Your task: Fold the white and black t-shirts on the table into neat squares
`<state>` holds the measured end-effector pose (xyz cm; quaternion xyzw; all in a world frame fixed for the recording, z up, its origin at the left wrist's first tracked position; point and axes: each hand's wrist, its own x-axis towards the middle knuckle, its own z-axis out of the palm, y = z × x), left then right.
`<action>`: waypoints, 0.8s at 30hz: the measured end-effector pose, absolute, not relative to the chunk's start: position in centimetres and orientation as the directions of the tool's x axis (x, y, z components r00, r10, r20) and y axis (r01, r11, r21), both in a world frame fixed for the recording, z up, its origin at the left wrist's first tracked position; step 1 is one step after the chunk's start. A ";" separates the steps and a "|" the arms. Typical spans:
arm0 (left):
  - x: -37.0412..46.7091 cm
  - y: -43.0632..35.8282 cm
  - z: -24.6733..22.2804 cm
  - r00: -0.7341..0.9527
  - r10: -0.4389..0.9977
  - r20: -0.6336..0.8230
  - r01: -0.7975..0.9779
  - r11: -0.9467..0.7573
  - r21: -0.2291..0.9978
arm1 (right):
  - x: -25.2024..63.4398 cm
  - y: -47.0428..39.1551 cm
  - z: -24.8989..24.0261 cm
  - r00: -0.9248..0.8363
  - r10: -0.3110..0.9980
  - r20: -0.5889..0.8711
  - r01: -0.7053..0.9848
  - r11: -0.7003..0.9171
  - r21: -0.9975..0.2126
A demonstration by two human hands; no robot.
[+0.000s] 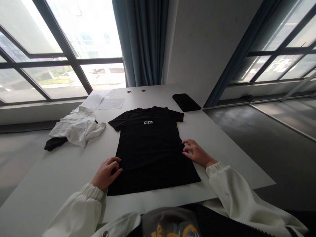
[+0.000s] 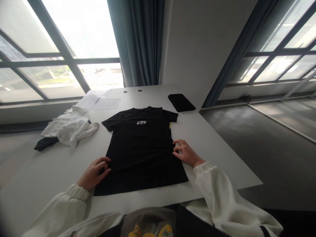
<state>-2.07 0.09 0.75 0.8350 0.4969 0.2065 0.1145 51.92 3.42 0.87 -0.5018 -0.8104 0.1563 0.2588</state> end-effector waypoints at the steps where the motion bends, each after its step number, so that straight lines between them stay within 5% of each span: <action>1: -2.0 0.3 0.9 0.396 0.886 0.242 0.785 -0.463 0.412 | 51.9 3.4 0.9 -0.368 0.893 0.259 0.724 0.450 -0.523; 15: -1.7 0.2 1.3 0.494 0.854 0.166 0.777 -0.519 0.356 | 51.1 2.9 2.2 -0.461 0.853 0.245 0.612 0.506 -0.608; 24: 3.3 6.1 4.1 0.567 0.801 0.190 0.739 -0.597 0.312 | 45.8 7.3 4.0 -0.502 0.830 0.242 0.698 0.554 -0.454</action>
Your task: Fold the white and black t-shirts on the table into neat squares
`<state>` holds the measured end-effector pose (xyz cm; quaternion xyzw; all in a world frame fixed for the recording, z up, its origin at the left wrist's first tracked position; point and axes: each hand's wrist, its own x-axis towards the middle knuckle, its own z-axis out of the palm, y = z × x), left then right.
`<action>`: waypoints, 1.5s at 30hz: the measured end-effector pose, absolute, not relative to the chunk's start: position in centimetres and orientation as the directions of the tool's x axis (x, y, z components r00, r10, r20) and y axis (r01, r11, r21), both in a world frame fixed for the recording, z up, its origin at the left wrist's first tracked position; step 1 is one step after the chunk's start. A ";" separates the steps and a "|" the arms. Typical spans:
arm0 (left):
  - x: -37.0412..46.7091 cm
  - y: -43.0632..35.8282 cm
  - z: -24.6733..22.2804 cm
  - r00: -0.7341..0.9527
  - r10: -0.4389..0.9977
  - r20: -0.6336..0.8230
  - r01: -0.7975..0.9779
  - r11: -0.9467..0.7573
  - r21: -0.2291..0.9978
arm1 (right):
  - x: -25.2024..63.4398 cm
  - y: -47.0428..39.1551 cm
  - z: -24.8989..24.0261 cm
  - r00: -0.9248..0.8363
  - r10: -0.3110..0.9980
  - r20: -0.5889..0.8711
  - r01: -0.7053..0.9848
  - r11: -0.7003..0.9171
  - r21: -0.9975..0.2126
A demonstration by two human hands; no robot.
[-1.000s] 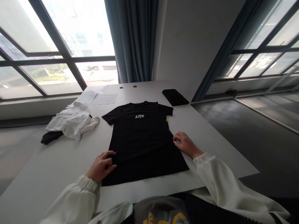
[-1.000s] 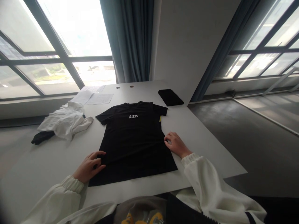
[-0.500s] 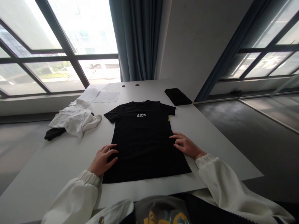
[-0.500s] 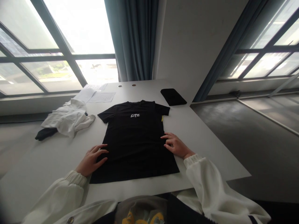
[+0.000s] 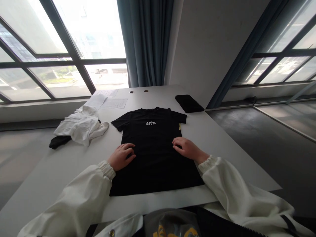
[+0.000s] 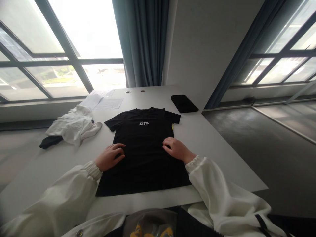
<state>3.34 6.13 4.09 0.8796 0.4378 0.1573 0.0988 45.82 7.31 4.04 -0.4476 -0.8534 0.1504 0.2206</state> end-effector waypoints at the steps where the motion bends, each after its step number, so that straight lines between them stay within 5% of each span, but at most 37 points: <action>1: 4.8 8.0 4.4 0.561 0.805 0.196 0.748 -0.594 0.298 | 44.6 8.9 4.1 -0.472 0.850 0.234 0.728 0.526 -0.439; 9: 16.2 18.7 2.2 0.233 0.964 0.130 0.941 -0.257 0.220 | 34.2 18.0 2.0 -0.256 0.967 0.002 0.941 0.249 -0.229; 18: 11.2 18.2 -1.3 0.053 0.998 0.019 0.970 -0.057 0.236 | 36.3 16.9 -0.9 -0.245 0.969 -0.036 0.948 0.231 -0.220; 25: 10.1 18.4 -1.2 0.038 0.999 0.028 0.970 -0.044 0.241 | 39.5 17.6 -1.5 -0.120 0.993 -0.010 0.969 0.115 -0.221; 35: 9.3 17.1 -0.7 0.236 0.972 0.006 0.956 -0.233 0.177 | 42.7 17.2 -1.0 -0.332 0.942 -0.053 0.933 0.320 -0.163; 40: 7.7 17.2 -0.8 0.119 0.992 -0.045 0.977 -0.109 0.186 | 43.6 17.6 -1.6 -0.236 0.972 -0.007 0.959 0.232 -0.160; 45: 7.9 17.7 -0.9 -0.116 0.988 -0.107 0.991 0.123 0.060 | 43.3 17.9 -2.1 -0.191 0.982 0.007 0.973 0.190 -0.134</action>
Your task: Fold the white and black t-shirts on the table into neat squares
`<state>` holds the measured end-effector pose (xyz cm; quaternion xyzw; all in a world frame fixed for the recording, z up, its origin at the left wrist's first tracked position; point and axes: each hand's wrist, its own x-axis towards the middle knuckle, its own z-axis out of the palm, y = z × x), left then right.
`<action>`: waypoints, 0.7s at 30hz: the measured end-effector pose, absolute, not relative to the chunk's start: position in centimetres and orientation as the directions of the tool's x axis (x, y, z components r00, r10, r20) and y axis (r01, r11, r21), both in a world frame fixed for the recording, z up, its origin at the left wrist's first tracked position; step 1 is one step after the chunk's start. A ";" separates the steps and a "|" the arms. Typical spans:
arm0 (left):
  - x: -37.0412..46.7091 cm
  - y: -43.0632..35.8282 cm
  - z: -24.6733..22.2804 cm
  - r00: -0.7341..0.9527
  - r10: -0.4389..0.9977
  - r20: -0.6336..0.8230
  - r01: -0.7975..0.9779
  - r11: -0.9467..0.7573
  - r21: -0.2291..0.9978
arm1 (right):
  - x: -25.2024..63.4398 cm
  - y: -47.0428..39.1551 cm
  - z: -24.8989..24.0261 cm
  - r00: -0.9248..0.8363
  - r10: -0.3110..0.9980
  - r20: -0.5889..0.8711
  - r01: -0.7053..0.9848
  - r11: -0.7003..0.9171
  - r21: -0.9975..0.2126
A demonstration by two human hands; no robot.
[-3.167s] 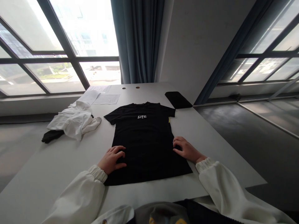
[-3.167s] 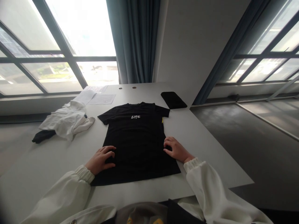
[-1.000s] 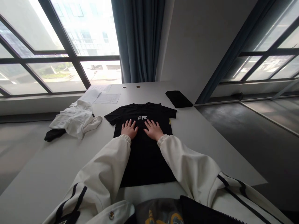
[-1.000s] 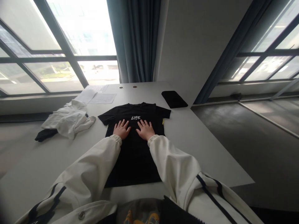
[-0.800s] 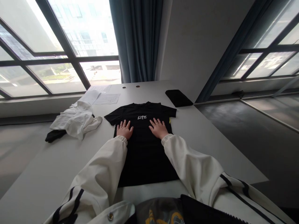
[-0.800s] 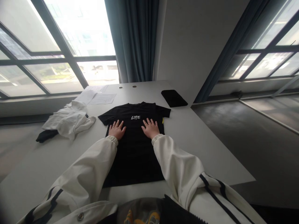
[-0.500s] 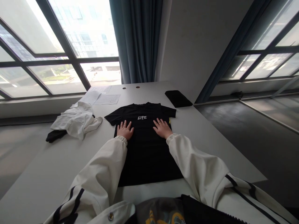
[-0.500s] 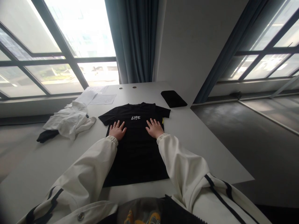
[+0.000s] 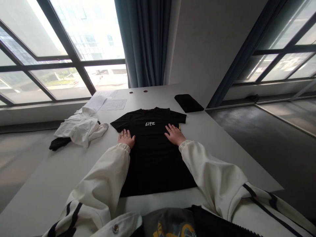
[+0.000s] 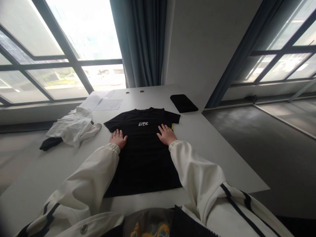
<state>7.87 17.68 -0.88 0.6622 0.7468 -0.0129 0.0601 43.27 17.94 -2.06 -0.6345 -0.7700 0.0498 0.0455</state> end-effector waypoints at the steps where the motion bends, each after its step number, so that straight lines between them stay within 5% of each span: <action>1: 8.2 17.8 -0.8 -0.153 0.982 -0.111 0.987 0.159 0.039 | 43.2 17.9 -2.1 -0.189 0.982 0.003 0.974 0.188 -0.127; 5: 11.0 19.0 0.4 -0.098 0.989 -0.111 0.990 0.107 0.087 | 42.8 17.8 -1.9 -0.182 0.983 -0.025 0.979 0.179 -0.100; 12: 18.3 18.6 0.4 0.468 0.883 0.028 0.868 -0.465 0.173 | 42.8 17.6 -1.7 -0.198 0.980 -0.017 0.977 0.196 -0.090; 21: 16.0 11.8 -1.2 0.613 0.786 0.079 0.780 -0.618 0.101 | 42.8 17.7 -2.3 -0.199 0.980 0.017 0.976 0.199 -0.089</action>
